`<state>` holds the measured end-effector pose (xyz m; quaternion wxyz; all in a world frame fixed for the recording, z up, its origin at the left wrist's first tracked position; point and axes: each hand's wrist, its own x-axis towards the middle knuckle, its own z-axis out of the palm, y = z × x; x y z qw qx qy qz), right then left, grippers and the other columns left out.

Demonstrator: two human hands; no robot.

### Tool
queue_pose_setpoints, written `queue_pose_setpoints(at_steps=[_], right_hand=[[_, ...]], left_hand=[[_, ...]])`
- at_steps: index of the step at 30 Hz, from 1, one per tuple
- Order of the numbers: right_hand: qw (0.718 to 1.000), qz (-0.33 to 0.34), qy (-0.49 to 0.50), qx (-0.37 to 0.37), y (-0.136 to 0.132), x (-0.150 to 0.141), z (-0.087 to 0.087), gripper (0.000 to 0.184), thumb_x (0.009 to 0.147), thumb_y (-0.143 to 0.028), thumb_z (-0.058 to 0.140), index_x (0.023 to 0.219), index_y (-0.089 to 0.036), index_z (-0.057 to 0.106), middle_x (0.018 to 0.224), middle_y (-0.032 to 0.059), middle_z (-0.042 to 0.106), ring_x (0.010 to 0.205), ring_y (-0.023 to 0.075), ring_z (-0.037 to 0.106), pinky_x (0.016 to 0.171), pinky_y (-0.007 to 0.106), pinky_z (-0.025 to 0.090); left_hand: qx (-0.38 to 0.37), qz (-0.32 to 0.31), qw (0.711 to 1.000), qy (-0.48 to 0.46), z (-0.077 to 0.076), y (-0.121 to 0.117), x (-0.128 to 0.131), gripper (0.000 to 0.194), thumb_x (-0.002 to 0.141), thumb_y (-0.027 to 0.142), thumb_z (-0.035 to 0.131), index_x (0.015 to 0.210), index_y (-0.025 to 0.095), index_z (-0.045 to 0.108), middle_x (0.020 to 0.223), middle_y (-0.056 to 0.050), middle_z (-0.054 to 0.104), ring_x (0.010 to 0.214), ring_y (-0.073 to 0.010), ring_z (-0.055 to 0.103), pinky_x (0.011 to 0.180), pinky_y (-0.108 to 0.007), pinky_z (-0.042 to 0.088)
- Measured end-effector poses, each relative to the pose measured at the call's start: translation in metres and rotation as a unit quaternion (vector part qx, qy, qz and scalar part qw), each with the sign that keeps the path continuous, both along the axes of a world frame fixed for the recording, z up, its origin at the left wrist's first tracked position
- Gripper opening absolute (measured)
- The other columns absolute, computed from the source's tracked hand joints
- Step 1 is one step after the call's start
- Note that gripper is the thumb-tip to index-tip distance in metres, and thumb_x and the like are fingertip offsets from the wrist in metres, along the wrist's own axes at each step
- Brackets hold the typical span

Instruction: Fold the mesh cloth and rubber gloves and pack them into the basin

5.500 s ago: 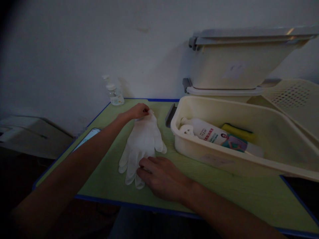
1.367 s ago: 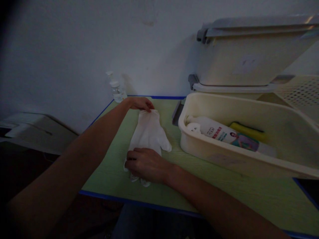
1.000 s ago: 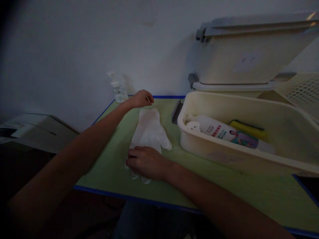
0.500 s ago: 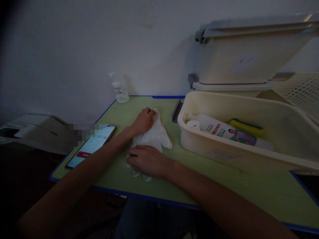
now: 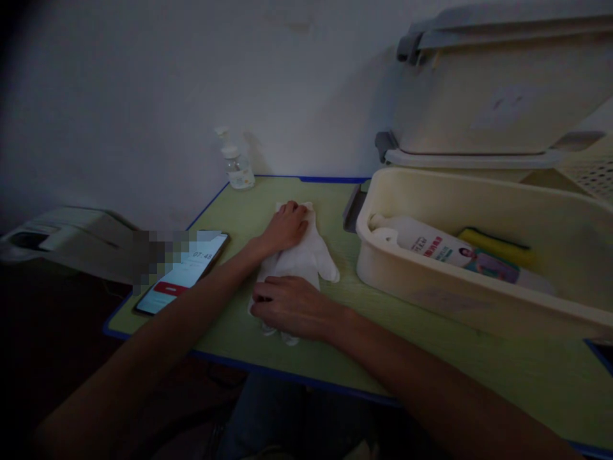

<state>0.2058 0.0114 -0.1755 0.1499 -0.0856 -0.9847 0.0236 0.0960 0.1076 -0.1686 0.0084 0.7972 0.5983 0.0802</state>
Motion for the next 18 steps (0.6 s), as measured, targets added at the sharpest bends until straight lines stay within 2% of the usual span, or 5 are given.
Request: queue_pose_setpoints(at_steps=[5, 9, 12, 15, 18], right_hand=[[0.998, -0.002, 0.005, -0.059, -0.001, -0.002, 0.004, 0.008, 0.084, -0.014, 0.056, 0.086, -0.013, 0.064, 0.089, 0.0037, 0.062, 0.08, 0.0147, 0.053, 0.069, 0.025, 0.042], [0.991, -0.008, 0.047, -0.123, 0.0, -0.001, 0.002, 0.012, 0.085, -0.013, 0.054, 0.088, -0.012, 0.066, 0.088, 0.005, 0.061, 0.078, 0.0134, 0.054, 0.069, 0.023, 0.043], [0.976, 0.012, 0.1, -0.195, 0.001, 0.001, 0.0, 0.013, 0.084, -0.01, 0.053, 0.087, -0.01, 0.066, 0.088, 0.0065, 0.06, 0.079, 0.0121, 0.055, 0.071, 0.021, 0.044], [0.954, -0.011, 0.156, -0.255, 0.002, 0.005, 0.005, 0.015, 0.085, -0.007, 0.05, 0.087, -0.009, 0.064, 0.088, 0.0074, 0.059, 0.079, 0.0116, 0.056, 0.072, 0.022, 0.045], [0.949, -0.037, 0.148, -0.278, -0.002, 0.012, 0.013, 0.013, 0.083, -0.007, 0.051, 0.084, -0.01, 0.063, 0.084, 0.0065, 0.058, 0.076, 0.0121, 0.055, 0.069, 0.023, 0.045]], left_hand=[[0.017, -0.012, 1.0, -0.008, -0.009, -0.003, 0.0, 0.039, 0.093, 0.027, 0.03, 0.125, 0.007, 0.04, 0.13, -0.017, 0.042, 0.121, -0.0253, 0.04, 0.102, -0.037, 0.034], [0.033, -0.015, 0.999, -0.003, -0.013, -0.005, 0.0, 0.042, 0.093, 0.029, 0.03, 0.127, 0.006, 0.039, 0.132, -0.018, 0.042, 0.124, -0.0258, 0.04, 0.105, -0.036, 0.03], [0.043, -0.012, 0.999, -0.001, -0.014, -0.005, 0.0, 0.043, 0.093, 0.03, 0.029, 0.127, 0.006, 0.04, 0.132, -0.019, 0.043, 0.124, -0.0271, 0.04, 0.106, -0.036, 0.03], [0.052, -0.011, 0.999, -0.001, -0.015, -0.005, 0.001, 0.043, 0.092, 0.031, 0.029, 0.126, 0.006, 0.04, 0.131, -0.018, 0.044, 0.124, -0.0269, 0.041, 0.105, -0.037, 0.031], [0.05, -0.011, 0.999, -0.001, -0.015, -0.005, 0.001, 0.044, 0.092, 0.031, 0.029, 0.127, 0.006, 0.04, 0.132, -0.019, 0.044, 0.123, -0.0265, 0.041, 0.104, -0.037, 0.031]])
